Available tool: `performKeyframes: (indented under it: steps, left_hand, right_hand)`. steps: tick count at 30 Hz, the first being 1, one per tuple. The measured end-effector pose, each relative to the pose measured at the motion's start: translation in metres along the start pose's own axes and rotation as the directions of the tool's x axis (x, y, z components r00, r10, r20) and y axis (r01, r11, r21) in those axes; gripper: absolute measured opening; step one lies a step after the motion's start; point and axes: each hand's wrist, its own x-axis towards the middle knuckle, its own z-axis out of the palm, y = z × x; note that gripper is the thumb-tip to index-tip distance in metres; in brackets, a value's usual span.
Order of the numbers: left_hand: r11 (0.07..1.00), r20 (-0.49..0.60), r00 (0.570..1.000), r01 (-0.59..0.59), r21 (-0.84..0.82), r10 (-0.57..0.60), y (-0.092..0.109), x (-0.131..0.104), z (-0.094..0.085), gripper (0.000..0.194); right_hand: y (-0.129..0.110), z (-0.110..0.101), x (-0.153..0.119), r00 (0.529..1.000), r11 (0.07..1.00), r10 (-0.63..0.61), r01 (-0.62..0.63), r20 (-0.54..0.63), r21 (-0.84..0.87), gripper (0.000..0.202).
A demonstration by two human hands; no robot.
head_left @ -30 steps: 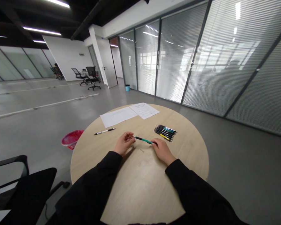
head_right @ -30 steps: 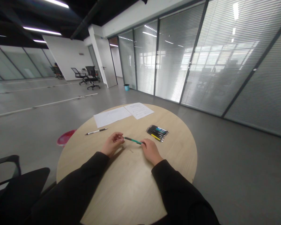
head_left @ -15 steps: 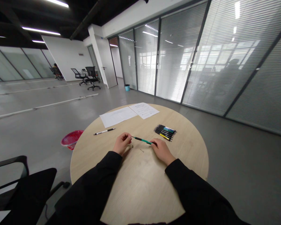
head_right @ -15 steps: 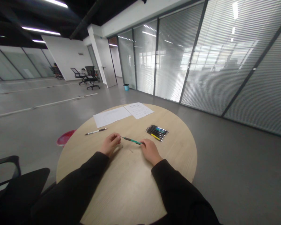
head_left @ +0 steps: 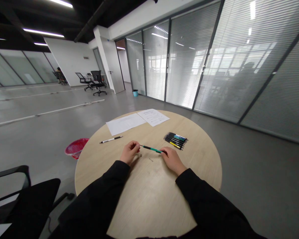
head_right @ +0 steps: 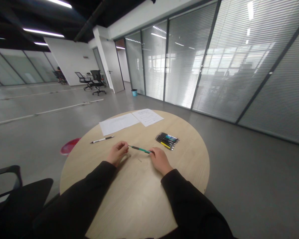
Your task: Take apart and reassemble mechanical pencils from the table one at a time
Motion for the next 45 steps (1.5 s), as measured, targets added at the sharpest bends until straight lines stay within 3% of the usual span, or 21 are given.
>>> performKeyframes:
  steps: [18,33,45]
  left_hand:
    - [1.0,-0.023,1.0,-0.004,-0.023,0.004,0.0037,-0.0008,0.0015,0.026]
    - [0.998,0.116,0.992,0.051,-0.045,-0.046,-0.0038,-0.0006,0.0016,0.035]
    - [1.0,0.058,0.998,0.012,0.01,-0.013,-0.0008,-0.0004,0.0013,0.033]
  right_hand:
    - [0.0005,0.001,-0.0012,1.0,1.0,-0.02,0.02,-0.003,0.01,0.02]
    - [-0.0025,0.0001,-0.0013,1.0,0.999,-0.027,0.027,-0.004,0.031,0.019]
    - [-0.0034,0.0001,-0.0013,0.999,0.999,-0.033,0.033,-0.002,0.025,0.02]
